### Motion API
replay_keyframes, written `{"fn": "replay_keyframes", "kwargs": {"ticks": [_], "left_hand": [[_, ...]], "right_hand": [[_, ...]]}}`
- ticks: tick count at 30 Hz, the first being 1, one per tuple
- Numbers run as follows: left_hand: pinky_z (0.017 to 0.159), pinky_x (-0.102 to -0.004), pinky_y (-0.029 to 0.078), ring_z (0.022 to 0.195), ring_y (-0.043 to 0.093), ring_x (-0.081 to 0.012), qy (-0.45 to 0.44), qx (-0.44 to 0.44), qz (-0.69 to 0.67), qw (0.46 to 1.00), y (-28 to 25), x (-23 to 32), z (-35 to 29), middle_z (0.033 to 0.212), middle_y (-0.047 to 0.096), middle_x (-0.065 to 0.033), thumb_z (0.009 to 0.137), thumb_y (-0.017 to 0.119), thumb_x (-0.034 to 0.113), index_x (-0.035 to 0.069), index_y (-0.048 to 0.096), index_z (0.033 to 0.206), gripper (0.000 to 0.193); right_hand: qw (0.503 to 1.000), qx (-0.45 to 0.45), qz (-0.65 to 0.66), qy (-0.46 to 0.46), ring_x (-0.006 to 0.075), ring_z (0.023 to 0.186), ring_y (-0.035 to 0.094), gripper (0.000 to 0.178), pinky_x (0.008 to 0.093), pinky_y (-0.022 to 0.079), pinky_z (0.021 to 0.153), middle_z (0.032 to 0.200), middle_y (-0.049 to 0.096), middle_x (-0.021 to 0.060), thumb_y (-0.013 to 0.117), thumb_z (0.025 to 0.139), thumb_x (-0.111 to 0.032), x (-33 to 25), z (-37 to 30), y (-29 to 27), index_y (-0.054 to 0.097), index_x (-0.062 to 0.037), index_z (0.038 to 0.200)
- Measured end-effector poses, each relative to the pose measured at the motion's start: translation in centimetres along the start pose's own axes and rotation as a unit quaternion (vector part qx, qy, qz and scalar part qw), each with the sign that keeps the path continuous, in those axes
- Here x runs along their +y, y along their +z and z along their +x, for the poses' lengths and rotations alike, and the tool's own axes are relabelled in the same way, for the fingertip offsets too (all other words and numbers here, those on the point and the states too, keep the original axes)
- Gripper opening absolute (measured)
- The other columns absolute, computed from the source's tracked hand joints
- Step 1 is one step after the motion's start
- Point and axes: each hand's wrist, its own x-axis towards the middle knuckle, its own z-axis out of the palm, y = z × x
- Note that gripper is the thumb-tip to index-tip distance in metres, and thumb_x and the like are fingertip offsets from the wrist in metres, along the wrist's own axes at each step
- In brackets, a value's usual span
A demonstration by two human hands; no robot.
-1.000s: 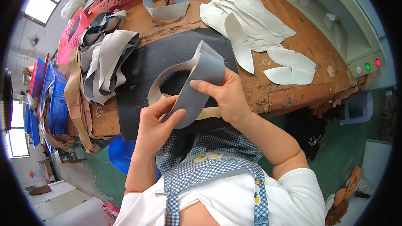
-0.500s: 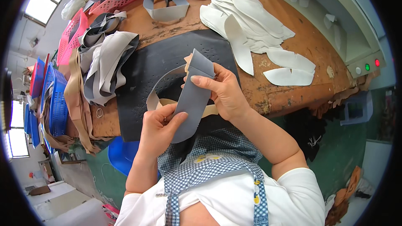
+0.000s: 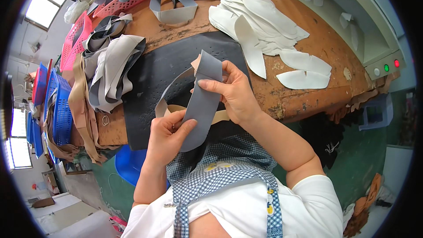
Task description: Assembling and aligning shoe upper components and linings by hand.
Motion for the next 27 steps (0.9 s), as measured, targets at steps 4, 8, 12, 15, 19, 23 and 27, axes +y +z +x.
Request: {"fn": "replay_keyframes", "kwargs": {"ticks": [4, 8, 12, 15, 19, 23, 27], "left_hand": [[0.062, -0.0237, 0.049, 0.065, 0.062, -0.0061, -0.027, -0.024, -0.001, 0.999, -0.5, -0.5, 0.1, 0.072, 0.071, -0.0072, 0.089, 0.071, 0.006, -0.003, 0.072, 0.112, 0.024], [0.058, -0.0179, 0.043, 0.065, 0.052, 0.0000, -0.046, -0.018, -0.038, 0.998, -0.6, -0.9, -0.3, 0.070, 0.065, 0.0023, 0.088, 0.073, 0.004, -0.007, 0.071, 0.106, 0.022], [0.060, -0.0244, 0.050, 0.062, 0.065, -0.0122, 0.082, 0.174, 0.129, 0.973, -1.4, 0.4, -1.0, 0.069, 0.067, -0.0122, 0.081, 0.077, 0.005, 0.000, 0.073, 0.097, 0.017], [0.077, -0.0339, 0.053, 0.065, 0.066, -0.0217, 0.265, 0.283, 0.291, 0.874, -3.6, 3.7, -0.3, 0.073, 0.069, -0.0091, 0.079, 0.080, 0.005, 0.004, 0.073, 0.092, 0.015], [0.090, -0.0439, 0.050, 0.074, 0.064, -0.0254, 0.351, 0.256, 0.403, 0.805, -4.5, 5.2, 1.1, 0.076, 0.065, -0.0067, 0.076, 0.079, 0.003, 0.003, 0.069, 0.089, 0.017], [0.103, -0.0462, 0.043, 0.089, 0.060, -0.0282, 0.319, 0.102, 0.483, 0.809, -4.0, 0.9, 2.1, 0.084, 0.061, -0.0094, 0.074, 0.073, 0.004, 0.002, 0.066, 0.091, 0.018], [0.108, -0.0499, 0.039, 0.101, 0.059, -0.0286, 0.374, 0.108, 0.459, 0.799, -0.9, 0.0, 2.4, 0.094, 0.063, -0.0101, 0.076, 0.071, 0.005, 0.002, 0.068, 0.103, 0.027]], "right_hand": [[1.000, 0.020, -0.016, 0.001, 0.0210, 0.088, 0.071, 0.034, 0.0339, 0.060, 0.078, 0.098, 0.069, 0.0095, 0.072, 0.086, 0.001, -0.2, 0.8, 0.1, 0.051, -0.0061, 0.112], [0.999, 0.036, -0.034, -0.010, 0.0205, 0.086, 0.070, 0.037, 0.0321, 0.059, 0.076, 0.100, 0.068, 0.0105, 0.072, 0.087, -0.001, -0.9, 2.0, 0.7, 0.051, -0.0024, 0.118], [0.999, -0.018, 0.025, -0.016, 0.0174, 0.081, 0.068, 0.036, 0.0284, 0.057, 0.076, 0.101, 0.068, 0.0096, 0.070, 0.092, -0.011, -3.9, 5.6, 2.0, 0.052, 0.0009, 0.121], [0.983, -0.152, 0.083, -0.057, 0.0149, 0.084, 0.067, 0.035, 0.0281, 0.054, 0.079, 0.099, 0.067, 0.0077, 0.069, 0.094, -0.018, -7.2, 8.2, 3.0, 0.054, -0.0006, 0.120], [0.986, -0.108, -0.111, -0.063, 0.0188, 0.094, 0.066, 0.035, 0.0309, 0.053, 0.083, 0.103, 0.066, 0.0082, 0.070, 0.092, -0.014, -8.5, 10.4, 2.4, 0.056, -0.0017, 0.120], [0.746, -0.034, -0.554, -0.369, 0.0296, 0.106, 0.064, 0.047, 0.0368, 0.052, 0.088, 0.114, 0.062, 0.0155, 0.070, 0.081, -0.002, -3.9, 4.9, 1.7, 0.053, 0.0004, 0.125], [0.740, -0.167, -0.622, -0.195, 0.0386, 0.098, 0.065, 0.056, 0.0424, 0.054, 0.083, 0.102, 0.063, 0.0188, 0.073, 0.075, 0.001, -0.7, -1.3, 3.0, 0.053, -0.0039, 0.126]]}}
